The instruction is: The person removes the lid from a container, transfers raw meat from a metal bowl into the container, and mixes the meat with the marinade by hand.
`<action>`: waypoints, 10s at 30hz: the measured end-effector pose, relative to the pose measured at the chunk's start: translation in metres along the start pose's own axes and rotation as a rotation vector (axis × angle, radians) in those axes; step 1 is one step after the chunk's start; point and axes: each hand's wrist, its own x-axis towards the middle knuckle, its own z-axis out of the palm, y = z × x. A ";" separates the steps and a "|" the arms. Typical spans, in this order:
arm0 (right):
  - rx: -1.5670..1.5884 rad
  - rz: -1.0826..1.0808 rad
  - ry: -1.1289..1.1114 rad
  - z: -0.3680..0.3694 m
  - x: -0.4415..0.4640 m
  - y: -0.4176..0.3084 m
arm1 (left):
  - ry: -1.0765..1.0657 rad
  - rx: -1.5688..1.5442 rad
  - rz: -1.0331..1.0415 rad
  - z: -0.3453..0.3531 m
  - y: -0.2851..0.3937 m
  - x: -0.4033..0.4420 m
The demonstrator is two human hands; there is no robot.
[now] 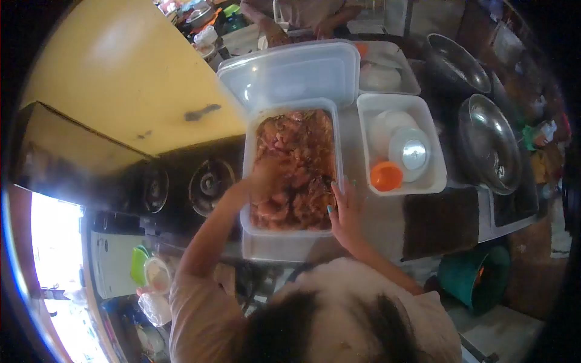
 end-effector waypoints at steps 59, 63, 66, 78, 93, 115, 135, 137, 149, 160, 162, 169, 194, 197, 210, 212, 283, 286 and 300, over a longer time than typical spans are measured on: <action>0.032 0.014 -0.053 -0.013 0.003 -0.007 | 0.242 -0.020 -0.277 0.096 -0.174 0.113; 0.027 -0.004 -0.048 -0.015 0.005 -0.007 | 0.365 0.419 -0.256 0.138 -0.200 0.116; 0.024 -0.003 -0.050 -0.016 0.004 -0.008 | 0.107 -0.243 -0.359 0.098 -0.154 0.092; 0.016 -0.001 -0.006 -0.003 0.001 0.000 | 0.058 -0.316 -0.377 -0.042 0.016 0.004; -0.020 -0.003 -0.034 -0.007 0.006 -0.001 | -0.135 0.270 -0.486 0.073 -0.009 0.022; -0.001 -0.036 0.015 -0.001 0.001 0.004 | -0.042 -0.271 -0.611 0.058 -0.019 0.042; -0.002 -0.033 -0.045 -0.012 0.005 -0.002 | 0.362 -0.177 -0.219 0.002 -0.071 0.085; 0.007 -0.049 -0.040 -0.013 0.006 -0.002 | 0.287 0.123 -0.297 0.005 -0.041 0.085; 0.002 0.012 -0.082 -0.017 0.007 -0.005 | 0.389 0.248 -0.310 0.023 -0.074 0.108; 0.032 0.034 -0.077 -0.013 0.009 -0.002 | 0.437 0.241 -0.370 0.059 -0.128 0.112; 0.034 0.029 -0.075 -0.013 0.008 -0.003 | 0.472 0.032 -0.509 0.081 -0.151 0.120; 0.015 0.025 -0.055 -0.004 0.007 0.001 | 0.189 -0.166 -0.644 0.045 -0.093 0.095; -0.040 0.006 -0.031 -0.009 0.006 -0.002 | -0.070 0.385 -0.328 0.060 -0.011 0.015; -0.045 0.023 -0.067 -0.014 0.008 -0.006 | -0.020 0.294 -0.342 0.046 -0.015 0.029; -0.002 0.020 -0.055 -0.009 0.007 -0.003 | 0.202 0.005 -0.325 0.061 -0.067 0.073; -0.017 0.011 -0.029 -0.006 0.007 -0.001 | 0.017 -0.056 -0.359 0.090 -0.095 0.077; 0.069 0.011 -0.068 -0.013 0.007 -0.001 | 0.437 -0.671 -0.072 -0.005 0.008 0.036; 0.066 0.023 -0.087 -0.017 0.009 -0.003 | 0.325 -0.221 -0.070 0.019 0.011 0.051; 0.013 0.014 -0.079 -0.016 0.008 -0.002 | 0.639 0.496 -0.331 0.063 -0.043 0.083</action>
